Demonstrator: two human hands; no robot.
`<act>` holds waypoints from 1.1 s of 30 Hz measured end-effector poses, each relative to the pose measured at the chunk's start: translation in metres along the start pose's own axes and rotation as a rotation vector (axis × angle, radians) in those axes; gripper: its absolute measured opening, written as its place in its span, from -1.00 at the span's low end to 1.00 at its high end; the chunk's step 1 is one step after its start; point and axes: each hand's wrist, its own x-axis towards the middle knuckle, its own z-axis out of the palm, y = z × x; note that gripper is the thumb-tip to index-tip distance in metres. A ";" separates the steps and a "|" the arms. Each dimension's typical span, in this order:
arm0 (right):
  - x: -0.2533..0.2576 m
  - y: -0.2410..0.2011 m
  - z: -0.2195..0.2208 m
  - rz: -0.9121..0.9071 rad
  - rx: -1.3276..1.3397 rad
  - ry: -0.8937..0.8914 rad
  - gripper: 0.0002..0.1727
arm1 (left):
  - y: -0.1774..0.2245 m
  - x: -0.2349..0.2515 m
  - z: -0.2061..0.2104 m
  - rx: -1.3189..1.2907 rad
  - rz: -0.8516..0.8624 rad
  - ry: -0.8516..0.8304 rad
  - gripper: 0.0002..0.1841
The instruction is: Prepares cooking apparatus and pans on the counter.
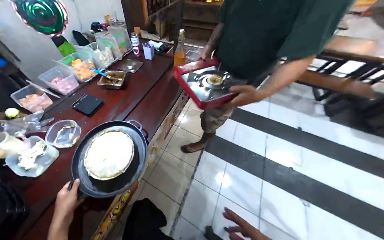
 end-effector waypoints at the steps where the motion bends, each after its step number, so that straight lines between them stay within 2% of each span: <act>1: 0.025 -0.023 0.001 -0.032 -0.034 -0.038 -0.39 | 0.008 0.002 0.002 -0.053 -0.075 0.010 -0.49; 4: 0.091 -0.081 0.015 -0.169 -0.115 -0.126 -0.42 | 0.010 0.004 0.006 -0.112 -0.115 0.068 -0.49; 7: 0.153 -0.110 0.048 -0.289 -0.011 -0.161 -0.51 | 0.009 0.007 0.012 -0.040 -0.012 0.184 -0.50; 9: 0.198 -0.118 0.081 -0.243 0.171 -0.135 -0.60 | 0.004 0.011 0.018 0.005 0.046 0.276 -0.55; 10: 0.218 -0.118 0.101 -0.193 0.202 -0.055 -0.62 | 0.001 0.012 0.019 0.004 0.047 0.300 -0.57; 12: 0.251 -0.118 0.134 -0.114 0.111 0.088 -0.59 | -0.003 0.013 0.016 -0.029 0.020 0.313 -0.60; 13: 0.263 -0.119 0.145 -0.098 0.062 0.103 -0.56 | -0.006 0.013 0.011 -0.049 0.004 0.306 -0.60; 15: 0.278 -0.127 0.158 -0.083 0.024 0.084 -0.51 | -0.014 0.008 -0.002 -0.065 -0.007 0.315 -0.62; 20: 0.297 -0.153 0.167 -0.169 0.015 0.041 -0.54 | -0.044 -0.006 -0.026 -0.068 0.002 0.395 -0.66; 23: 0.305 -0.157 0.169 -0.188 0.103 0.000 -0.39 | -0.052 -0.020 -0.032 -0.080 -0.003 0.440 -0.66; 25: 0.308 -0.158 0.168 -0.186 0.133 -0.025 -0.35 | -0.054 -0.028 -0.035 -0.078 -0.008 0.475 -0.65; 29: 0.313 -0.159 0.162 -0.186 0.121 -0.055 -0.38 | -0.058 -0.035 -0.036 -0.096 -0.078 0.452 -0.56; 33: 0.316 -0.159 0.156 -0.170 0.111 -0.094 -0.45 | -0.058 -0.034 -0.037 -0.067 -0.038 0.405 -0.55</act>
